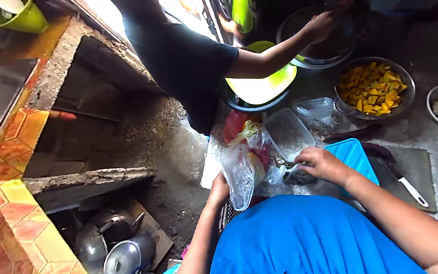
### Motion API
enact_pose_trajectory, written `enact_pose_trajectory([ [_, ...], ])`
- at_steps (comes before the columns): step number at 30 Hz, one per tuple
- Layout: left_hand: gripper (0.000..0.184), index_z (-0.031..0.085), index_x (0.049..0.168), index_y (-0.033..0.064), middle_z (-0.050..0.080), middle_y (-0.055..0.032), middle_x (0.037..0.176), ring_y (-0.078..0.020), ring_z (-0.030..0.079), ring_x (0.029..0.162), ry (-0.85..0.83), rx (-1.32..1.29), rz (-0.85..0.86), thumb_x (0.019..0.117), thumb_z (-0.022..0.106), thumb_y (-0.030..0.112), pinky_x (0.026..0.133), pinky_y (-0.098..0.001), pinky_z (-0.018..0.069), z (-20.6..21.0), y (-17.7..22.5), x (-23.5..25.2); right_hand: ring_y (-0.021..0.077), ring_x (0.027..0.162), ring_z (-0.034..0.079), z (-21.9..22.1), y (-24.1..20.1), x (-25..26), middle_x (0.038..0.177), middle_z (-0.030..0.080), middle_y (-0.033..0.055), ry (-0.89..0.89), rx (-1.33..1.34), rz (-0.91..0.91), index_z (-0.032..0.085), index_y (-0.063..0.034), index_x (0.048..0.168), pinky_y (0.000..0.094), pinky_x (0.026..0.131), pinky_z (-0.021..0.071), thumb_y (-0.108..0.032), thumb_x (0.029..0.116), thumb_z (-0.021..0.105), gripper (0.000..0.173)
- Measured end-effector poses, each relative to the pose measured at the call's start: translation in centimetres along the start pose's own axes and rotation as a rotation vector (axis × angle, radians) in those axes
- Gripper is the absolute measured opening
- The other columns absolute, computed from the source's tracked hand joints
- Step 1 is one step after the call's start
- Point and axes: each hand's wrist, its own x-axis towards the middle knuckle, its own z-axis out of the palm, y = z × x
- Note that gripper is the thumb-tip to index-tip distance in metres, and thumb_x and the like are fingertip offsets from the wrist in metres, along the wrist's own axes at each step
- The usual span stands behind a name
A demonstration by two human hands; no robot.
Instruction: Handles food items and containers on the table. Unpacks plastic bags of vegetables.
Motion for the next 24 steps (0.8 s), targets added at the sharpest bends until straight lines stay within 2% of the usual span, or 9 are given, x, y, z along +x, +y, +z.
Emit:
enact_pose_trajectory([
  [3, 0.043, 0.056, 0.138, -0.0053, 0.068, -0.0225, 0.123, -0.0279, 0.068, 0.113, 0.051, 0.137, 0.053, 0.097, 0.063, 0.008, 0.103, -0.0491, 0.0513, -1.9, 0.8, 1.4, 0.0465, 0.108, 0.064, 4.6, 1.2, -2.0, 0.112, 0.07, 0.0231, 0.01, -0.181, 0.005, 0.075, -0.0108, 0.12, 0.063, 0.092, 0.0508, -0.018, 0.0879, 0.077, 0.033],
  [4, 0.04, 0.057, 0.136, -0.005, 0.067, -0.0218, 0.125, -0.0269, 0.068, 0.112, 0.104, 0.121, 0.095, 0.0977, 0.06, 0.005, 0.101, -0.0471, 0.0522, -2.8, 1.1, 2.0, 0.047, 0.107, 0.064, 5.8, 1.6, -2.3, 0.11, 0.07, 0.0232, 0.06, -0.201, 0.004, 0.075, -0.0108, 0.118, 0.063, 0.091, 0.0506, -0.017, 0.0863, 0.077, 0.032],
  [6, 0.036, 0.056, 0.134, -0.0067, 0.064, -0.0202, 0.13, -0.021, 0.066, 0.113, 0.158, 0.028, 0.194, 0.0995, 0.049, -0.001, 0.099, -0.0384, 0.0521, -4.4, 2.5, 2.8, 0.0447, 0.103, 0.066, 7.3, 2.0, -2.6, 0.102, 0.071, 0.0204, 0.189, -0.181, 0.021, 0.077, -0.0075, 0.102, 0.0618, 0.089, 0.0514, -0.009, 0.0862, 0.071, 0.017],
  [9, 0.032, 0.058, 0.13, -0.0054, 0.066, -0.0156, 0.123, -0.0143, 0.068, 0.101, 0.141, -0.018, 0.369, 0.1034, 0.049, 0.01, 0.089, -0.0324, 0.0566, -4.8, 6.2, 2.3, 0.0388, 0.101, 0.068, 6.1, 1.5, -3.5, 0.097, 0.074, 0.0181, 0.3, 0.057, 0.102, 0.076, 0.0, 0.094, 0.0566, 0.095, 0.0496, -0.006, 0.0903, 0.064, 0.014],
  [11, 0.034, 0.059, 0.13, -0.0059, 0.068, -0.0165, 0.121, -0.017, 0.07, 0.102, 0.028, 0.079, 0.54, 0.103, 0.052, 0.015, 0.09, -0.036, 0.0582, -3.7, 8.6, 1.8, 0.0278, 0.1, 0.069, 4.7, 1.3, -4.3, 0.097, 0.074, 0.0172, 0.396, 0.252, 0.094, 0.074, 0.0034, 0.093, 0.0427, 0.096, 0.052, -0.004, 0.0902, 0.062, 0.015],
  [14, 0.035, 0.064, 0.128, -0.002, 0.07, -0.0172, 0.121, -0.0234, 0.07, 0.106, -0.172, 0.306, 0.774, 0.1022, 0.057, 0.02, 0.092, -0.0419, 0.058, -0.9, 11.2, 1.7, 0.004, 0.09, 0.063, 2.6, 0.3, -5.1, 0.093, 0.07, 0.0071, 0.469, 0.501, 0.068, 0.072, 0.0036, 0.091, 0.0214, 0.086, 0.052, -0.005, 0.0927, 0.062, 0.013],
  [17, 0.034, 0.068, 0.126, 0.0031, 0.07, -0.0158, 0.122, -0.0255, 0.07, 0.107, -0.4, 0.48, 0.836, 0.102, 0.06, 0.025, 0.093, -0.0434, 0.0575, 1.9, 12.5, 1.9, -0.0028, 0.087, 0.063, 0.7, -1.3, -5.8, 0.091, 0.07, -0.0021, 0.518, 0.621, 0.045, 0.071, -0.0005, 0.09, 0.0182, 0.084, 0.0531, -0.006, 0.0931, 0.066, 0.008],
  [21, 0.034, 0.072, 0.121, 0.0039, 0.068, -0.0178, 0.125, -0.0309, 0.066, 0.117, -0.666, 0.689, 0.806, 0.0999, 0.065, 0.029, 0.104, -0.0489, 0.0509, 4.8, 13.6, 1.9, -0.0029, 0.084, 0.063, -1.0, -3.1, -6.7, 0.089, 0.07, -0.0049, 0.538, 0.674, 0.057, 0.072, -0.0024, 0.091, 0.0179, 0.082, 0.0547, -0.005, 0.0928, 0.069, 0.004],
  [24, 0.05, 0.069, 0.12, -0.0039, 0.068, -0.0224, 0.124, -0.034, 0.063, 0.122, -0.673, 0.617, 0.912, 0.0945, 0.072, 0.038, 0.109, -0.0493, 0.0474, 7.1, 13.8, 1.6, -0.0032, 0.088, 0.064, -1.7, -4.4, -6.5, 0.092, 0.071, -0.0038, 0.539, 0.645, 0.014, 0.073, -0.0007, 0.093, 0.0173, 0.085, 0.0546, -0.003, 0.0933, 0.067, 0.007],
])
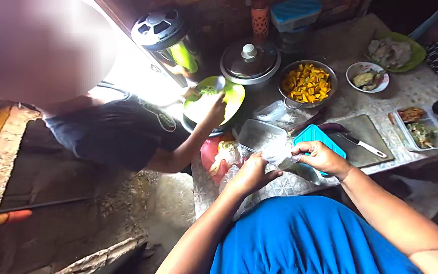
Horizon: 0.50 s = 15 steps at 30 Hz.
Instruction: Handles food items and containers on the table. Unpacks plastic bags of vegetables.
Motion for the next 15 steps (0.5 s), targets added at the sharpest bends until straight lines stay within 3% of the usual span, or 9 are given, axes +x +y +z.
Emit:
enact_pose_trajectory([
  [3, 0.05, 0.069, 0.124, -0.0011, 0.069, -0.0203, 0.124, -0.0299, 0.064, 0.123, 0.189, -0.064, 0.118, 0.0918, 0.075, 0.037, 0.11, -0.0466, 0.0479, 1.6, 0.1, 1.8, -0.0009, 0.091, 0.063, 0.5, -1.0, 1.2, 0.092, 0.07, 0.0013, -0.003, -0.083, -0.065, 0.074, 0.0024, 0.093, 0.0182, 0.088, 0.0523, -0.003, 0.094, 0.064, 0.011],
  [8, 0.027, 0.075, 0.106, 0.0024, 0.075, -0.0153, 0.103, -0.0276, 0.073, 0.102, 0.402, 0.021, 0.092, 0.0959, 0.069, 0.027, 0.096, -0.0486, 0.0558, -0.3, 0.4, 2.7, 0.0048, 0.094, 0.067, 0.3, -1.8, 2.9, 0.098, 0.073, 0.004, 0.14, -0.149, -0.162, 0.076, -0.0003, 0.101, 0.0234, 0.09, 0.0561, -0.008, 0.0956, 0.068, 0.013],
  [11, 0.024, 0.073, 0.103, 0.0027, 0.074, -0.0087, 0.095, -0.0148, 0.071, 0.093, 0.523, -0.124, 0.025, 0.0913, 0.075, 0.024, 0.09, -0.0384, 0.0583, -2.2, 0.2, 2.5, 0.0074, 0.094, 0.069, -0.6, -1.0, 3.4, 0.101, 0.073, 0.0037, 0.27, -0.266, -0.162, 0.075, -0.0037, 0.104, 0.0258, 0.089, 0.0587, -0.009, 0.0982, 0.065, 0.013],
  [13, 0.022, 0.073, 0.102, 0.0025, 0.073, -0.0063, 0.091, -0.0103, 0.07, 0.087, 0.579, -0.2, -0.009, 0.0905, 0.077, 0.021, 0.085, -0.0352, 0.0587, -3.3, 0.0, 2.4, 0.0204, 0.102, 0.069, -0.7, 1.7, 3.8, 0.104, 0.074, 0.0099, 0.235, -0.527, -0.119, 0.076, -0.0031, 0.106, 0.0392, 0.095, 0.0557, -0.012, 0.0976, 0.064, 0.017],
  [15, 0.018, 0.073, 0.099, 0.0035, 0.072, -0.0053, 0.089, -0.0093, 0.069, 0.085, 0.62, -0.217, -0.056, 0.0908, 0.076, 0.019, 0.083, -0.0349, 0.0582, -4.0, -0.1, 2.5, 0.038, 0.119, 0.064, -0.1, 4.1, 3.8, 0.118, 0.072, 0.0187, 0.001, -0.712, 0.015, 0.075, -0.0023, 0.114, 0.0564, 0.104, 0.0493, -0.014, 0.0956, 0.067, 0.023],
])
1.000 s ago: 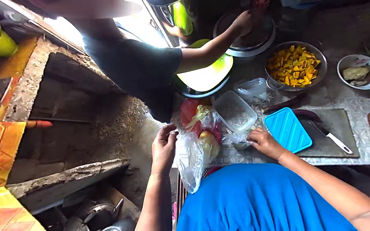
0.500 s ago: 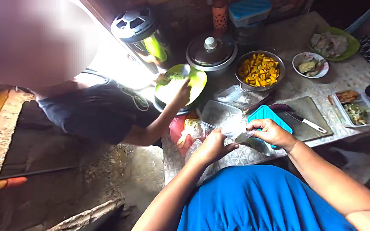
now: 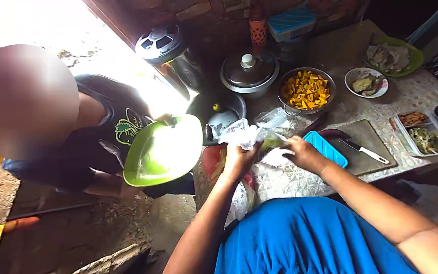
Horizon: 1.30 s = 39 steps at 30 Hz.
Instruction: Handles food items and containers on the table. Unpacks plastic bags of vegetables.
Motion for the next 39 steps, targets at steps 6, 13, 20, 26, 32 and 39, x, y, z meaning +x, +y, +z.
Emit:
enact_pose_trajectory([
  [6, 0.01, 0.07, 0.09, 0.0056, 0.066, 0.0026, 0.077, -0.0033, 0.062, 0.073, 0.121, -0.109, -0.255, 0.0931, 0.074, 0.014, 0.074, -0.0272, 0.0543, -0.2, -1.5, 1.0, 0.0459, 0.136, 0.05, 3.2, 1.9, -0.2, 0.128, 0.067, 0.0229, -0.362, -0.225, -0.032, 0.074, -0.0017, 0.113, 0.064, 0.114, 0.0359, -0.02, 0.1006, 0.062, 0.025],
  [13, 0.011, 0.067, 0.087, 0.0021, 0.068, -0.0012, 0.076, -0.0082, 0.065, 0.072, 0.1, -0.429, -0.525, 0.0932, 0.073, 0.009, 0.073, -0.0291, 0.0564, 3.2, -4.0, 1.1, 0.0318, 0.101, 0.071, 0.2, 1.6, 0.0, 0.103, 0.075, 0.0167, -0.071, 0.138, -0.045, 0.076, -0.0007, 0.106, 0.0484, 0.096, 0.0546, -0.024, 0.0988, 0.065, 0.027],
  [20, 0.015, 0.068, 0.098, -0.0023, 0.072, -0.0071, 0.087, -0.0132, 0.071, 0.081, -0.043, -0.494, -0.604, 0.0906, 0.076, 0.008, 0.081, -0.0335, 0.0606, 7.0, -4.1, 1.2, 0.0248, 0.09, 0.066, 2.0, 0.2, 4.3, 0.096, 0.069, 0.0176, 0.07, 0.384, 0.09, 0.074, 0.0033, 0.097, 0.0393, 0.085, 0.0545, -0.014, 0.0876, 0.072, 0.02],
  [26, 0.012, 0.067, 0.097, -0.0033, 0.071, -0.0057, 0.084, -0.0117, 0.069, 0.08, 0.014, -0.629, -0.631, 0.0984, 0.067, 0.008, 0.08, -0.0316, 0.0584, 7.9, -5.0, 0.9, 0.0233, 0.088, 0.065, 3.5, 1.0, 4.7, 0.089, 0.067, 0.0162, 0.068, 0.388, 0.046, 0.071, 0.0045, 0.087, 0.0364, 0.082, 0.0524, -0.008, 0.0898, 0.062, 0.016],
  [32, 0.021, 0.067, 0.098, -0.0027, 0.07, -0.0046, 0.083, -0.0096, 0.067, 0.079, 0.116, -0.701, -0.696, 0.1058, 0.056, 0.013, 0.08, -0.0292, 0.0566, 8.5, -4.9, 0.8, 0.0266, 0.088, 0.065, 4.2, 0.1, 5.1, 0.088, 0.066, 0.0177, 0.094, 0.354, 0.069, 0.07, 0.0052, 0.086, 0.0396, 0.082, 0.0527, -0.007, 0.0913, 0.058, 0.018],
  [39, 0.023, 0.066, 0.097, -0.0022, 0.067, -0.0023, 0.079, -0.0074, 0.064, 0.074, 0.14, -0.687, -0.703, 0.1073, 0.052, 0.013, 0.076, -0.0263, 0.0555, 9.1, -4.6, 0.9, 0.0321, 0.087, 0.068, 4.9, -0.5, 5.5, 0.087, 0.067, 0.0204, 0.142, 0.211, 0.114, 0.066, 0.006, 0.081, 0.045, 0.079, 0.0546, -0.006, 0.089, 0.059, 0.016],
])
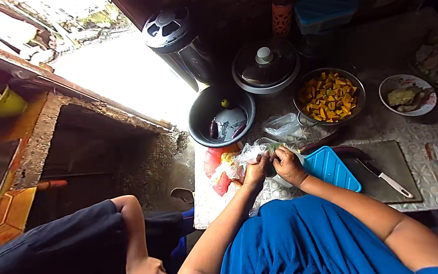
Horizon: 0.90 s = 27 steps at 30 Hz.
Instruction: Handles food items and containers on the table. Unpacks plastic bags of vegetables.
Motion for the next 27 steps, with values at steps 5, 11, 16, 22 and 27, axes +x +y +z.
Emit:
enact_pose_trajectory([
  [5, 0.038, 0.062, 0.078, -0.0003, 0.058, 0.0014, 0.071, -0.005, 0.056, 0.069, -0.138, 0.273, 0.131, 0.1082, 0.047, 0.017, 0.072, -0.0261, 0.05, 0.5, -1.0, -0.9, 0.0385, 0.095, 0.068, -1.8, 0.8, 2.1, 0.097, 0.068, 0.0254, -0.036, -0.063, 0.229, 0.067, 0.0097, 0.088, 0.054, 0.085, 0.0526, -0.009, 0.0952, 0.056, 0.023],
  [11, 0.035, 0.058, 0.075, 0.0084, 0.055, 0.0052, 0.069, -0.0039, 0.054, 0.068, -0.094, 0.233, 0.175, 0.1075, 0.048, 0.016, 0.071, -0.0254, 0.048, -2.1, -0.8, 0.5, 0.0335, 0.092, 0.067, -2.6, 2.4, 1.6, 0.097, 0.067, 0.0217, -0.118, -0.052, 0.175, 0.069, 0.0063, 0.092, 0.0488, 0.085, 0.0527, -0.01, 0.0938, 0.06, 0.019],
  [16, 0.038, 0.06, 0.073, 0.0079, 0.055, 0.0037, 0.067, -0.0054, 0.056, 0.066, -0.049, 0.196, 0.099, 0.1084, 0.048, 0.019, 0.069, -0.0259, 0.0498, -3.1, -1.1, -0.1, 0.0386, 0.091, 0.07, -2.5, 3.0, 1.6, 0.096, 0.069, 0.0244, -0.039, -0.246, 0.093, 0.068, 0.0074, 0.088, 0.0533, 0.081, 0.0554, -0.005, 0.0921, 0.06, 0.015],
  [22, 0.035, 0.062, 0.076, 0.0048, 0.06, 0.0021, 0.07, -0.0047, 0.059, 0.067, 0.046, 0.151, 0.135, 0.1079, 0.05, 0.016, 0.069, -0.0249, 0.0516, -4.1, 0.2, 0.1, 0.038, 0.085, 0.071, -2.2, 4.3, 1.3, 0.09, 0.068, 0.0237, 0.067, -0.272, 0.01, 0.067, 0.0073, 0.083, 0.0508, 0.076, 0.057, -0.001, 0.0888, 0.062, 0.011],
  [27, 0.031, 0.068, 0.082, 0.0032, 0.057, -0.0025, 0.082, -0.0095, 0.056, 0.078, -0.082, 0.613, 0.373, 0.1001, 0.063, 0.028, 0.076, -0.0277, 0.0476, -4.0, 0.0, 0.9, 0.0397, 0.105, 0.067, -3.8, 3.8, 1.2, 0.108, 0.068, 0.0264, -0.33, -0.202, 0.085, 0.072, 0.0073, 0.104, 0.0524, 0.096, 0.0521, -0.006, 0.0975, 0.06, 0.019],
])
